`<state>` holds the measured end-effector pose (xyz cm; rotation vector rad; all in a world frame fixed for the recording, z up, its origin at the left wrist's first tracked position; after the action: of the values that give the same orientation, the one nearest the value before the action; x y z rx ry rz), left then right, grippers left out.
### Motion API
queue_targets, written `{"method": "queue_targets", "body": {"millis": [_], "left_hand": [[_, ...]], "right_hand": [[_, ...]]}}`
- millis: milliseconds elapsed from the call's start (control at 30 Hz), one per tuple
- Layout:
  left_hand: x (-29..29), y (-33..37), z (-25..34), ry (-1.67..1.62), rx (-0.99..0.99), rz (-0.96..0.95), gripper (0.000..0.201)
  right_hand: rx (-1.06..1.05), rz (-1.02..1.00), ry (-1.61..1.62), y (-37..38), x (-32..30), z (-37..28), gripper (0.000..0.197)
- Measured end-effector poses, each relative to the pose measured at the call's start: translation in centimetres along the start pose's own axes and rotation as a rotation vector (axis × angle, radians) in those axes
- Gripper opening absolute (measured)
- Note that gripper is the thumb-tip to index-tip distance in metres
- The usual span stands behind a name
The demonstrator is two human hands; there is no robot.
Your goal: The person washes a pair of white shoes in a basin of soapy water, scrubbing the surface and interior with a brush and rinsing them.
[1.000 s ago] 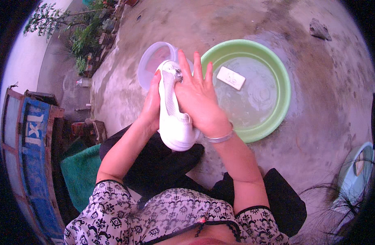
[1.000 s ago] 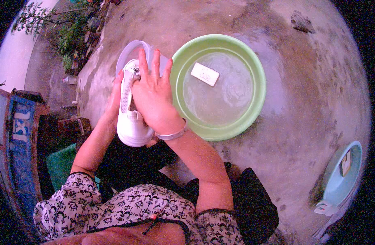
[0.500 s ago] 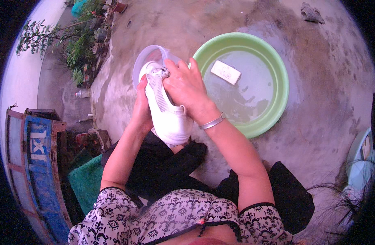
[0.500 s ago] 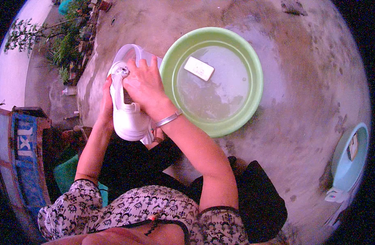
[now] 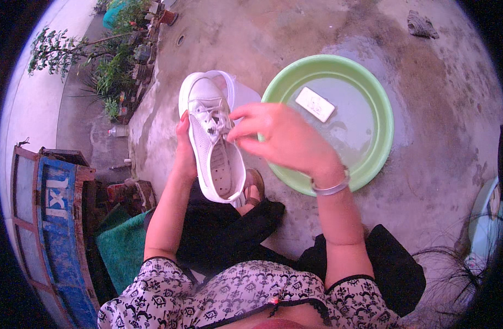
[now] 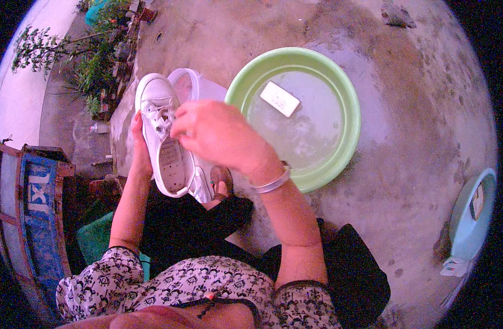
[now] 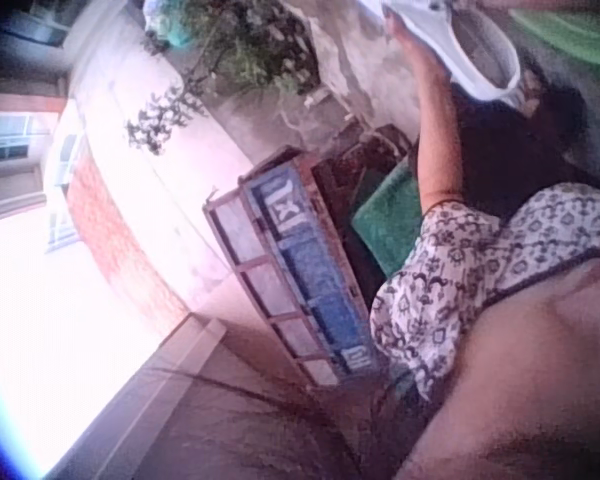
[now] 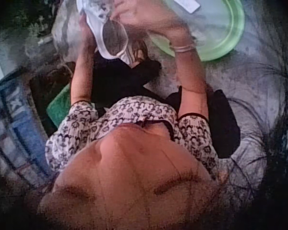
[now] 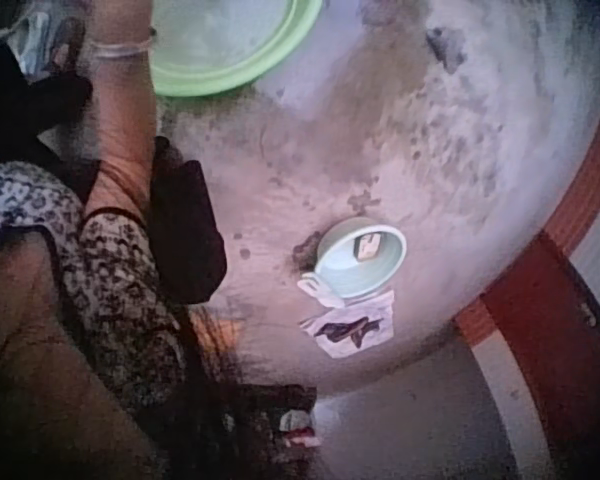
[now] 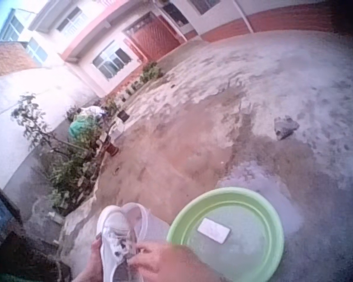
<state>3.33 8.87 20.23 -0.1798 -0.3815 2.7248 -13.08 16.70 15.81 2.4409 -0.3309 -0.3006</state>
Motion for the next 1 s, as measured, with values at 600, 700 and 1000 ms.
{"method": "queue_targets", "body": {"millis": [600, 700, 1000], "left_hand": [[-0.3, 0.0, -2.0, 0.352, -0.160, 0.090, 0.054], [0.4, -0.3, -1.7, 0.544, -0.211, -0.042, 0.049], [0.8, -0.5, -1.8, 0.721, -0.259, -0.097, 0.046]], "right_hand": [[0.296, -0.008, 0.220, 0.2, 3.2, 3.5, 0.014], [0.290, -0.018, 0.087, -0.1, 3.9, 4.2, 0.012], [0.502, -0.200, 0.238, -1.2, 4.0, 6.2, 0.017]]}}
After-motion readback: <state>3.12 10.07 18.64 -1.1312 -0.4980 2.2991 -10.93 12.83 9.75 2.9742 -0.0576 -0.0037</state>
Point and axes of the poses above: each hand's wrist, its own y-axis towards the middle knuckle, its own x-axis out of the palm, z = x × y, the point moved 1 cm from there along y, towards the middle knuckle, and after that the axes turned 3 degrees about -x, right-handed, at the moved point
